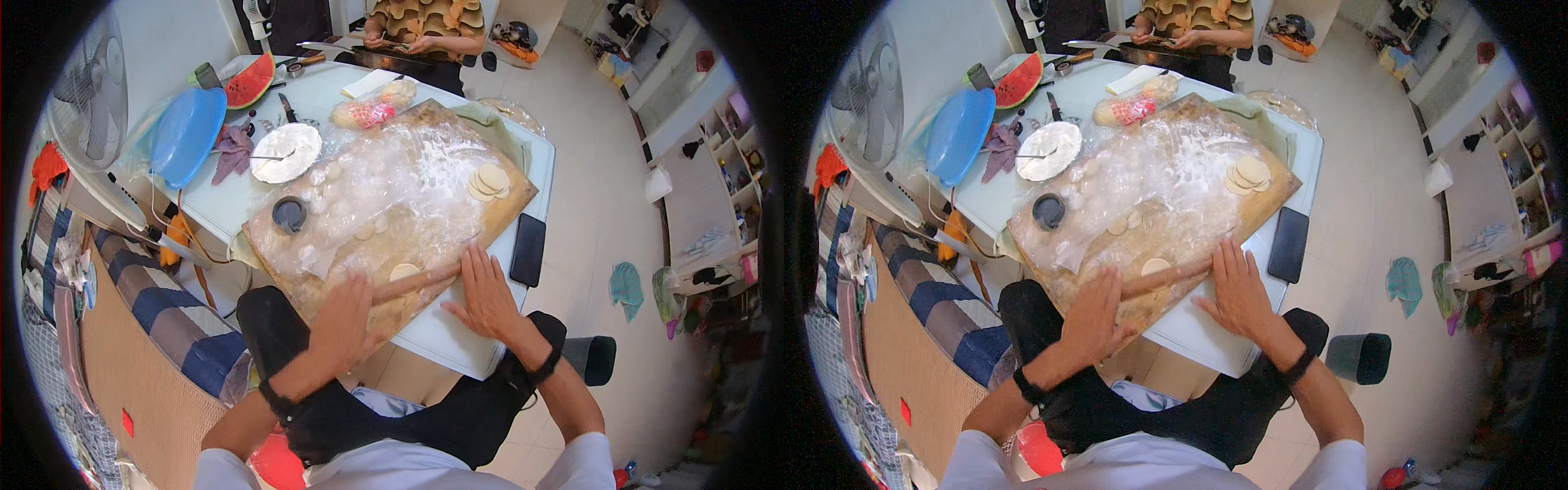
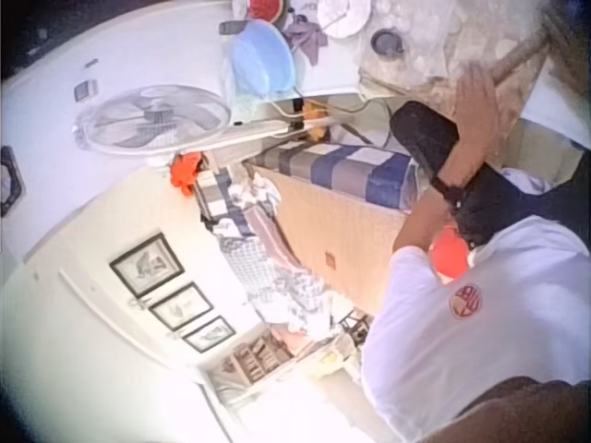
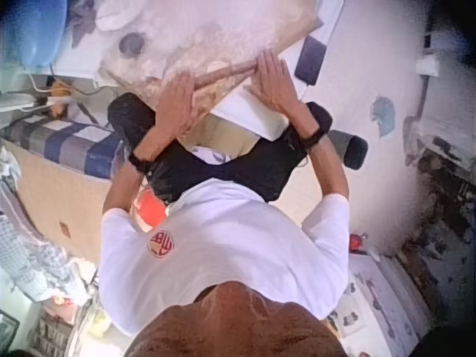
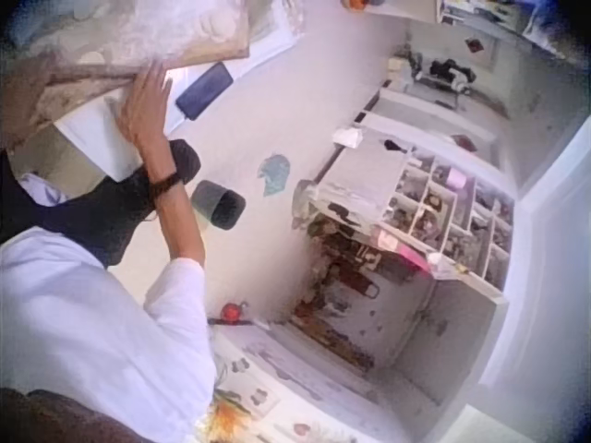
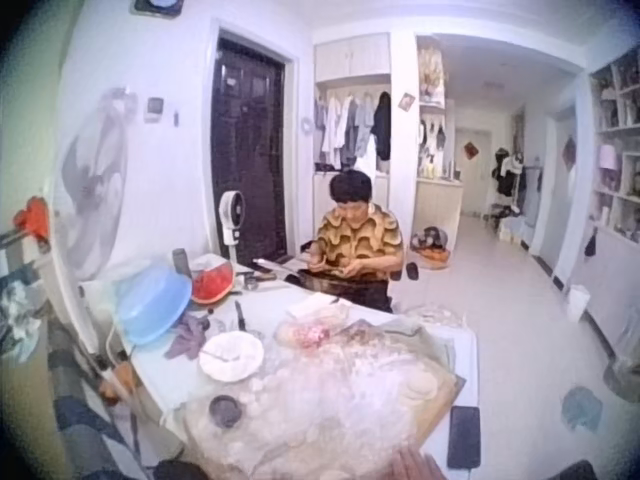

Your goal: Rolling out dough circles and preparing dumplings on a wooden board at a table.

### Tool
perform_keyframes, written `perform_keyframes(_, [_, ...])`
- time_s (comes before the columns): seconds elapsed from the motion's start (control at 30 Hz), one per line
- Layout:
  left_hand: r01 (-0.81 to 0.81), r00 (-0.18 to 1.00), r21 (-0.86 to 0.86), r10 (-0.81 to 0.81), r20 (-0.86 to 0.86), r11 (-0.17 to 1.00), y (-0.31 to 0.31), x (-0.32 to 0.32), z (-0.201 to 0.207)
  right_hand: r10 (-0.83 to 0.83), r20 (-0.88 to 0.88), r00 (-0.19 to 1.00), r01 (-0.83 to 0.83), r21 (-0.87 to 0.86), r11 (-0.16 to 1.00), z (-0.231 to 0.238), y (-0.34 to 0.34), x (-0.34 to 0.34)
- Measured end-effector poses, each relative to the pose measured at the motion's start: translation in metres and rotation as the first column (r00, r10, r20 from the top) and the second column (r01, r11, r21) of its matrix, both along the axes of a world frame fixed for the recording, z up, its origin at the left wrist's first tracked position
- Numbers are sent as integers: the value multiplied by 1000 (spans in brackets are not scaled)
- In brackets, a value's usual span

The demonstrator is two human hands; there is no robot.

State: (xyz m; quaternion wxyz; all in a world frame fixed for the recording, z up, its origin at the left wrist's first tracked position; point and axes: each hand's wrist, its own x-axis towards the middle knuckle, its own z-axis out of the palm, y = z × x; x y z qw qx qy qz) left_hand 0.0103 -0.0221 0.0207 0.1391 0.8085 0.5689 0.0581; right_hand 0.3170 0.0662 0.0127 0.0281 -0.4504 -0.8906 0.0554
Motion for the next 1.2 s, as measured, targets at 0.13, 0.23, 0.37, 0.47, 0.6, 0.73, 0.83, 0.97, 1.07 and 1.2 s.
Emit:
perform_keyframes(0.13, [-95,995,103,94,15,990,20,-3,-7,-6,-1,1000,6,57,998,12,9,-11])
perform_keyframes(0.23, [-124,985,146,104,137,982,54,-8,-15,-58,-31,998,59,13,998,1,42,-16])
perform_keyframes(0.37, [-16,997,65,10,82,998,9,2,-4,-55,0,999,55,-67,996,0,7,0])
perform_keyframes(0.47, [65,997,35,-64,-42,997,1,6,-1,-40,62,997,39,10,999,9,-3,5])
perform_keyframes(0.6, [-96,994,147,87,67,984,46,-2,-14,-69,-14,998,69,-12,998,6,36,-11])
perform_keyframes(0.73, [-8,999,43,7,39,999,6,5,-3,-50,25,998,52,-85,995,7,6,9])
perform_keyframes(0.83, [-90,995,33,88,57,995,-2,4,-7,-8,53,999,10,-40,999,15,-14,12])
perform_keyframes(0.97, [-222,965,119,200,170,968,49,-4,-13,-35,-23,999,35,37,999,7,37,-8])
perform_keyframes(1.07, [-100,995,105,103,-19,989,20,2,-10,-80,-38,996,76,-91,993,3,35,-3])
perform_keyframes(1.2, [-16,1000,26,16,3,1000,-16,6,-11,-4,28,1000,4,-10,1000,7,16,7])
